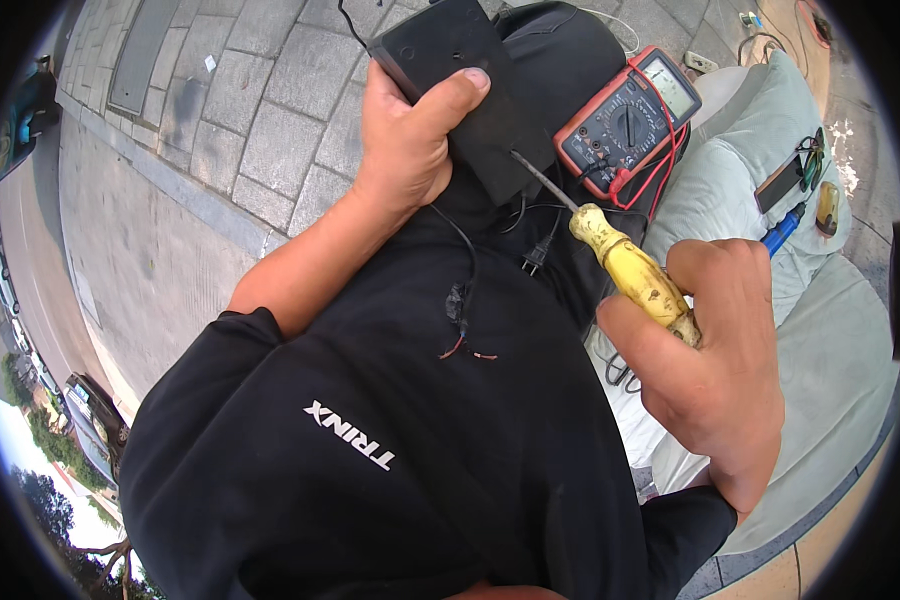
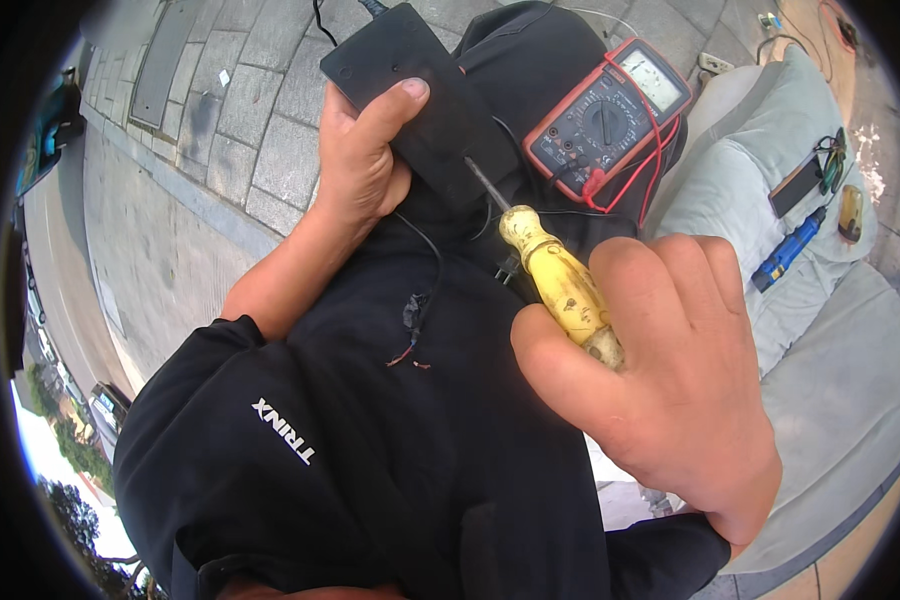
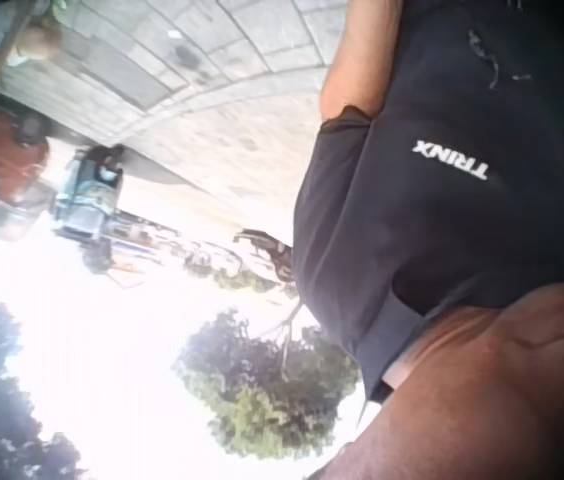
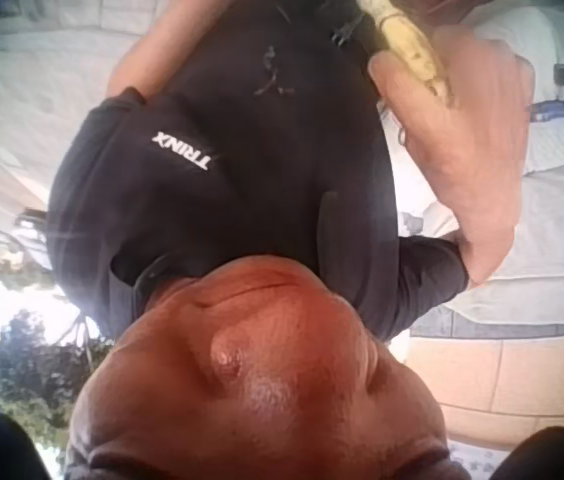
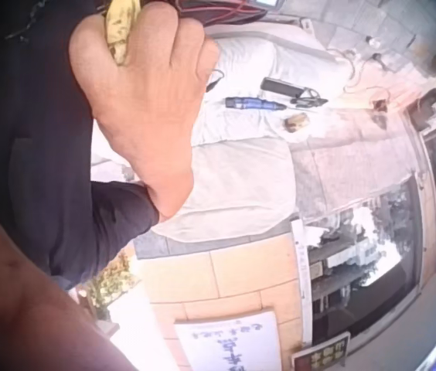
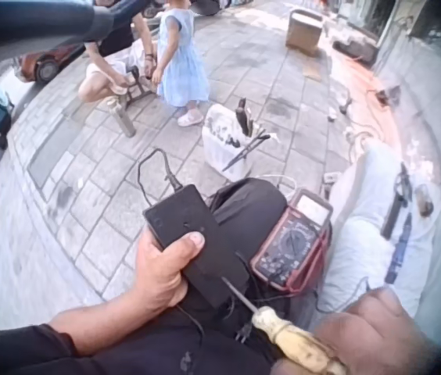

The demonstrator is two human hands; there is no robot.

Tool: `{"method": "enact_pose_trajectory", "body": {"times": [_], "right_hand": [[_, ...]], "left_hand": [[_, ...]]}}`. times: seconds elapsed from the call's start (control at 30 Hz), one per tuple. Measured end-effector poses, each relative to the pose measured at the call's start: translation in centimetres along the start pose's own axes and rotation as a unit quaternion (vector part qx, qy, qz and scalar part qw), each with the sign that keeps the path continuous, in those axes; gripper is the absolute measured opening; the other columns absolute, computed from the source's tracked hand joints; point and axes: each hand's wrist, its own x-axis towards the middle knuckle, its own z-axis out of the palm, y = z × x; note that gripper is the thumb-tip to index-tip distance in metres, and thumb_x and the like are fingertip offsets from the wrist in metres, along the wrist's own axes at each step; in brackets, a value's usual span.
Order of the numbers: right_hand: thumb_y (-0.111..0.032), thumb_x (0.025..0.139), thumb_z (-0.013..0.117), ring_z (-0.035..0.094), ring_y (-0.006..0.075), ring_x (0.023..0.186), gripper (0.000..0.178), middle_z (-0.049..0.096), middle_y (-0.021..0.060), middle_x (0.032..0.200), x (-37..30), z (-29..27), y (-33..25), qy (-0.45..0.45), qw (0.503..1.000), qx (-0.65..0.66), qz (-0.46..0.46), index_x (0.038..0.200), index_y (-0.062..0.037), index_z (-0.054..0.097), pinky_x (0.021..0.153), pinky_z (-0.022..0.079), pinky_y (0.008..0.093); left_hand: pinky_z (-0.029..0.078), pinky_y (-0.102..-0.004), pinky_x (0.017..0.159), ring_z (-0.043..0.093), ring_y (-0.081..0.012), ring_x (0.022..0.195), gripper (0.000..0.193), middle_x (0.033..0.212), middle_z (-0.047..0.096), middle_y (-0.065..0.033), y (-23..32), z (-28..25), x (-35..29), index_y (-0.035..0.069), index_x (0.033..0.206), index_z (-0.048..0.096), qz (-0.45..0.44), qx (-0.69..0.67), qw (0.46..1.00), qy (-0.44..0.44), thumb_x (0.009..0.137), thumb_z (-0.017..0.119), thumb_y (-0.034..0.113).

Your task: The person uses a multimeter to test a power adapter plug, then opens the adapter casing with a screwdriver to inspect the internal components. They strip a wire and continue testing connections inside the adapter.

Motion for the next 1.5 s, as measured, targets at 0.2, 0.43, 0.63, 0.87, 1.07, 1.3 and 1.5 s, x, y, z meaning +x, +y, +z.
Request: {"method": "enact_pose_trajectory", "body": {"times": [0.2,0.43,0.63,0.87,1.07,1.3,1.5], "right_hand": [[0.004,0.085,0.08,0.059,0.0282,0.083,0.041,0.059,0.0154,0.1,-0.8,1.0,0.6,0.054,0.994,0.044,0.08,0.124,-0.0058,0.07,0.068,0.046,0.037],[0.0,0.086,0.081,0.064,0.0294,0.094,0.061,0.064,0.0192,0.113,0.3,1.9,1.1,0.106,0.984,0.135,0.038,0.141,-0.006,0.056,0.078,0.051,0.0377],[0.008,0.078,0.082,0.062,0.0283,0.079,0.055,0.06,0.018,0.105,-0.1,1.3,1.7,0.069,0.993,0.087,0.027,0.129,-0.0052,0.065,0.061,0.047,0.0361],[0.003,0.079,0.081,0.061,0.0279,0.077,0.057,0.064,0.0142,0.099,1.4,1.6,0.5,0.12,0.985,0.122,0.029,0.133,-0.0056,0.066,0.064,0.049,0.0385],[0.001,0.083,0.076,0.058,0.0265,0.078,0.05,0.061,0.0107,0.097,0.2,1.8,2.2,0.132,0.984,0.119,0.013,0.131,-0.0061,0.065,0.068,0.046,0.0392],[-0.003,0.084,0.075,0.054,0.0252,0.077,0.041,0.056,0.0097,0.097,-0.6,2.4,1.7,0.122,0.983,0.117,0.073,0.124,-0.0098,0.065,0.073,0.043,0.0405],[-0.006,0.087,0.072,0.052,0.0255,0.074,0.024,0.05,0.0054,0.083,0.2,3.3,1.9,0.255,0.957,0.134,0.038,0.11,-0.0109,0.066,0.068,0.041,0.0408]], "left_hand": [[0.064,-0.0416,0.09,0.075,-0.0253,0.099,0.035,0.109,0.074,-0.0169,-0.5,0.5,-0.1,-0.003,0.126,0.06,0.0,0.003,1.0,0.012,0.093,0.07,0.004],[0.064,-0.0431,0.091,0.075,-0.0261,0.102,0.036,0.112,0.073,-0.0183,-0.2,0.4,-0.2,-0.003,0.127,0.06,-0.009,0.009,1.0,0.018,0.093,0.071,0.004],[0.061,-0.0379,0.089,0.07,-0.0187,0.1,0.048,0.114,0.069,-0.011,0.2,1.4,-0.5,0.002,0.127,0.053,-0.033,-0.032,0.997,0.066,0.087,0.08,0.0],[0.061,-0.0371,0.09,0.07,-0.018,0.1,0.048,0.112,0.068,-0.0095,0.3,0.9,-0.3,0.002,0.128,0.053,-0.036,-0.035,0.997,0.057,0.088,0.079,0.0],[0.063,-0.05,0.099,0.069,-0.0375,0.122,0.052,0.134,0.064,-0.0213,0.6,1.5,-0.4,-0.006,0.142,0.051,-0.048,0.024,0.998,0.039,0.096,0.069,0.007],[0.059,-0.0501,0.104,0.067,-0.039,0.127,0.057,0.139,0.062,-0.0234,0.6,1.8,-0.4,-0.003,0.149,0.045,-0.052,0.021,0.998,0.025,0.097,0.066,0.003],[0.061,-0.054,0.102,0.065,-0.0391,0.129,0.054,0.142,0.058,-0.024,0.1,1.0,-0.3,-0.006,0.149,0.042,-0.078,0.004,0.997,0.004,0.1,0.062,0.006]]}}
